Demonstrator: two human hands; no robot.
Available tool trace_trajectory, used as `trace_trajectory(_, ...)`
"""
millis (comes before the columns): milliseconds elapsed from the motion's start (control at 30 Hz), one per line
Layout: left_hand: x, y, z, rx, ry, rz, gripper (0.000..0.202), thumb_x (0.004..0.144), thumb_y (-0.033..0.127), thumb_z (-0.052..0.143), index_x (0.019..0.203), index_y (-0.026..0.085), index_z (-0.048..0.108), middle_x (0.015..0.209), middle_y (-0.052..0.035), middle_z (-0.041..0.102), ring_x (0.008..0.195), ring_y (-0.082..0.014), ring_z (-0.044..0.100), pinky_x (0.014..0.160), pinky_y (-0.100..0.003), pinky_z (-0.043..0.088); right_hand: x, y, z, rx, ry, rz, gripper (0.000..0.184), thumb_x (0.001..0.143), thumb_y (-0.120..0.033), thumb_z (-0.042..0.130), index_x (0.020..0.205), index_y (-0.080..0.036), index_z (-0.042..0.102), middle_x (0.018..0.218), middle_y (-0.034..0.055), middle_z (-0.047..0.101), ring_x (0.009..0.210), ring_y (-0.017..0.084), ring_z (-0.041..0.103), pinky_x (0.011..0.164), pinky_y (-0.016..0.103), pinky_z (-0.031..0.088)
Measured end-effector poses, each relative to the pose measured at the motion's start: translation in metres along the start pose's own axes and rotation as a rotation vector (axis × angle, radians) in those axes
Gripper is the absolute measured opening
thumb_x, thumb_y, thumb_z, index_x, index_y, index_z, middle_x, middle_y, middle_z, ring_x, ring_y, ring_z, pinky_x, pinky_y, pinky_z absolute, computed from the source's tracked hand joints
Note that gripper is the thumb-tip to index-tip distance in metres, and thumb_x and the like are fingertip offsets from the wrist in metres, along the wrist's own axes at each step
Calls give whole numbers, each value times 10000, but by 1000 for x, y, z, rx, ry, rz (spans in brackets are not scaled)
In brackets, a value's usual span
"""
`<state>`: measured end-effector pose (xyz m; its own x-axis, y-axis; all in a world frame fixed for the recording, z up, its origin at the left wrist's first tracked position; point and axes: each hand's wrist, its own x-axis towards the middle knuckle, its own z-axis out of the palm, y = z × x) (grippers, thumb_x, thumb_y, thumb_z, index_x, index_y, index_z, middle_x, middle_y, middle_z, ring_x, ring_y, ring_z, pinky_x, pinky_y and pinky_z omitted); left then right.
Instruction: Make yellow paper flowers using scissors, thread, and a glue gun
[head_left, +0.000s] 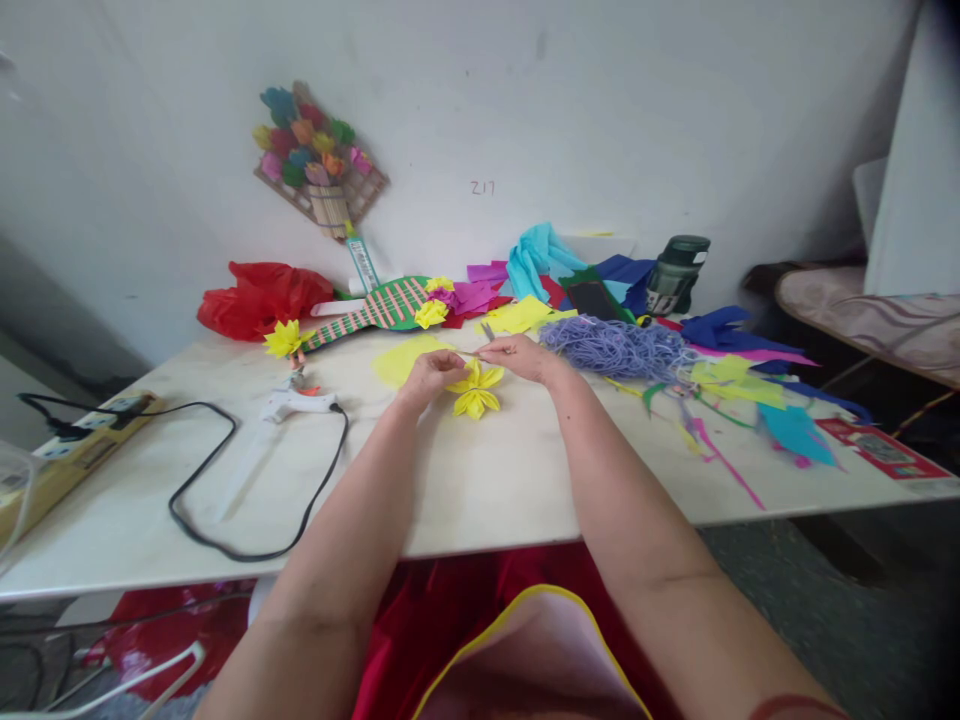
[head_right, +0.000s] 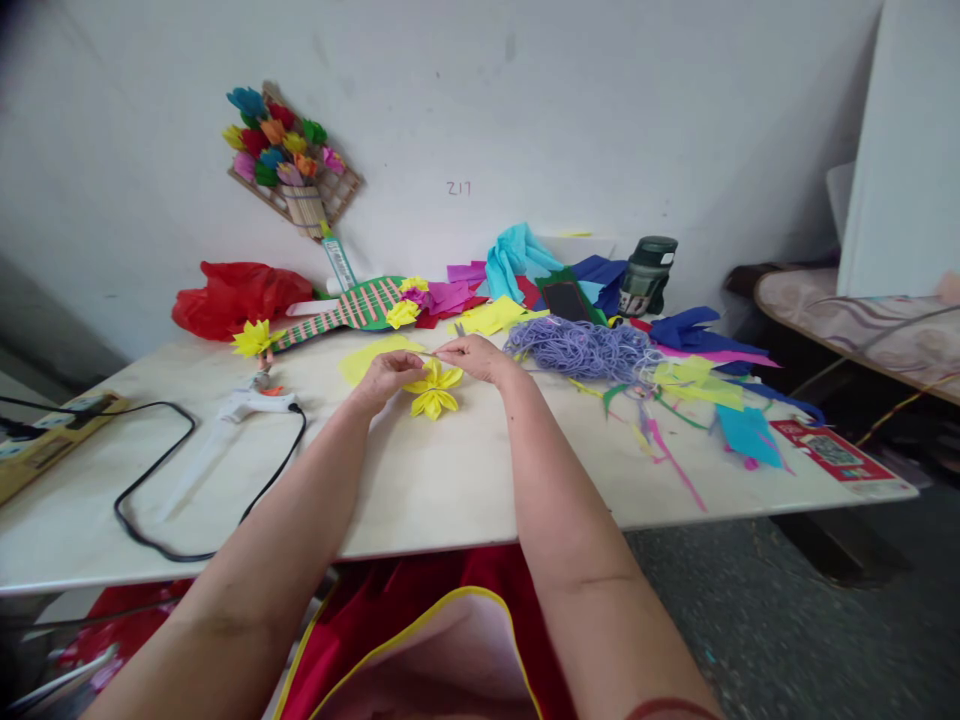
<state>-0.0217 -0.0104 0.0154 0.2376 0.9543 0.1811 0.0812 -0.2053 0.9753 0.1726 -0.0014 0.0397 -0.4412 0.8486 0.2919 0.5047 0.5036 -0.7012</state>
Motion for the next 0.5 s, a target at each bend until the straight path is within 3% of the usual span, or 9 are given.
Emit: trace_trajectory(500, -2, 4, 2, -74, 12, -33, 340, 448, 285, 774, 703, 138, 603, 634, 10, 610, 563, -105, 545, 578, -236, 412, -1, 0, -1, 6, -16, -15, 286, 782, -247, 539, 1024, -188, 679, 971, 41, 697, 905, 160, 606, 817, 272, 455)
